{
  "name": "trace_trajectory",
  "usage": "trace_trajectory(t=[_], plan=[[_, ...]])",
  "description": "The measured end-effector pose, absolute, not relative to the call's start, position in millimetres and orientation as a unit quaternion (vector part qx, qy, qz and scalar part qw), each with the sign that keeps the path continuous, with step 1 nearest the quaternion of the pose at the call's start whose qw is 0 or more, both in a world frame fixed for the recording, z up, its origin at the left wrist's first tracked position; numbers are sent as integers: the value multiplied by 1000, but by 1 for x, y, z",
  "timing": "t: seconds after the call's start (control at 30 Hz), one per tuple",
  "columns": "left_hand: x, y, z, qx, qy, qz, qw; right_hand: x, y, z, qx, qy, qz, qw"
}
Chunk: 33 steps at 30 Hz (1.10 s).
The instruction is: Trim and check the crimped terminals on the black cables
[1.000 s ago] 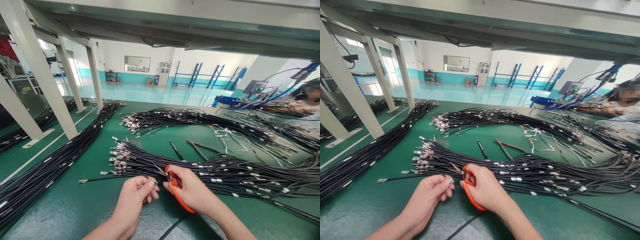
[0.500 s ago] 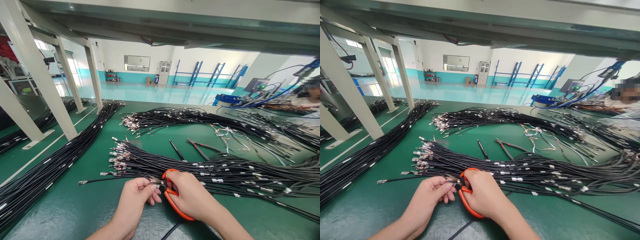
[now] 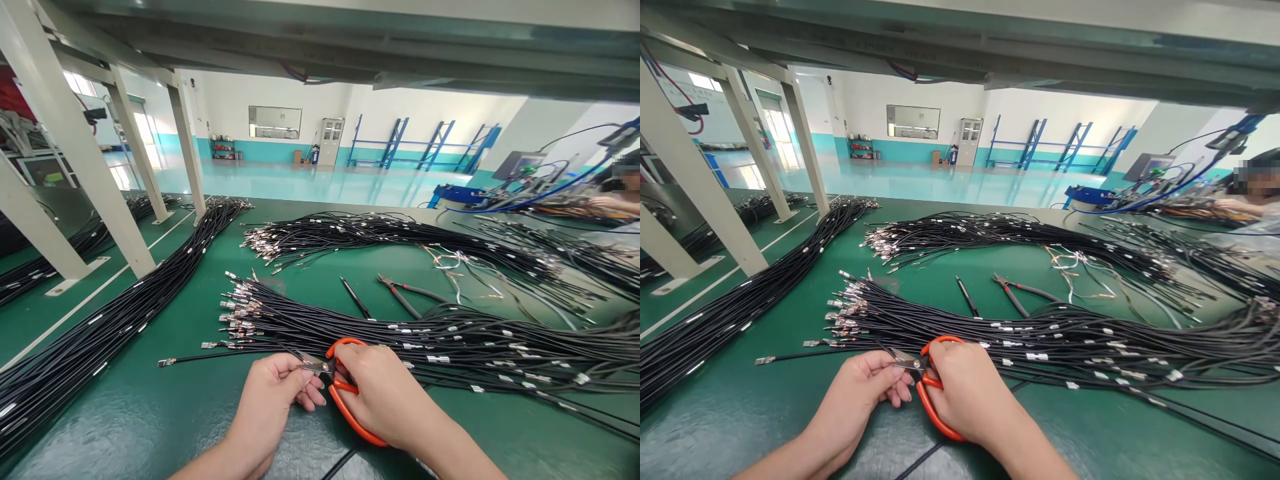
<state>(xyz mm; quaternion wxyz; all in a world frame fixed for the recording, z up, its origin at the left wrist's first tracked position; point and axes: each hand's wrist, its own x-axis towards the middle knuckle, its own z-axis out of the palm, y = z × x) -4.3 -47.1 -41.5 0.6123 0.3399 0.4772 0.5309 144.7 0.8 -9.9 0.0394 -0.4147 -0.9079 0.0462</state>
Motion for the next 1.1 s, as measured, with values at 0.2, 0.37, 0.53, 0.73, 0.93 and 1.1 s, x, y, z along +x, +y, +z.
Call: trace_trajectory(t=[0.2,0.37,0.53,0.73,0.93,1.1], plan=[[-5,-48,-41,341,471,533,614,144,-1,-10,-412,-910,16,42],[-5,-48,-41,342,466,533,617,145,-2,-10,-414,-908,10,57],[-5,-50,-42,344,463,531,621,145,-2,-10,-413,-908,17,64],[-5,-50,-42,342,460,532,624,146,-2,-10,-414,-907,32,65],[-5,-51,-43,344,452,535,626,146,-2,-11,-413,-907,37,75],[-5,-50,-44,345,447,536,628,147,0,-14,-401,-912,37,79]])
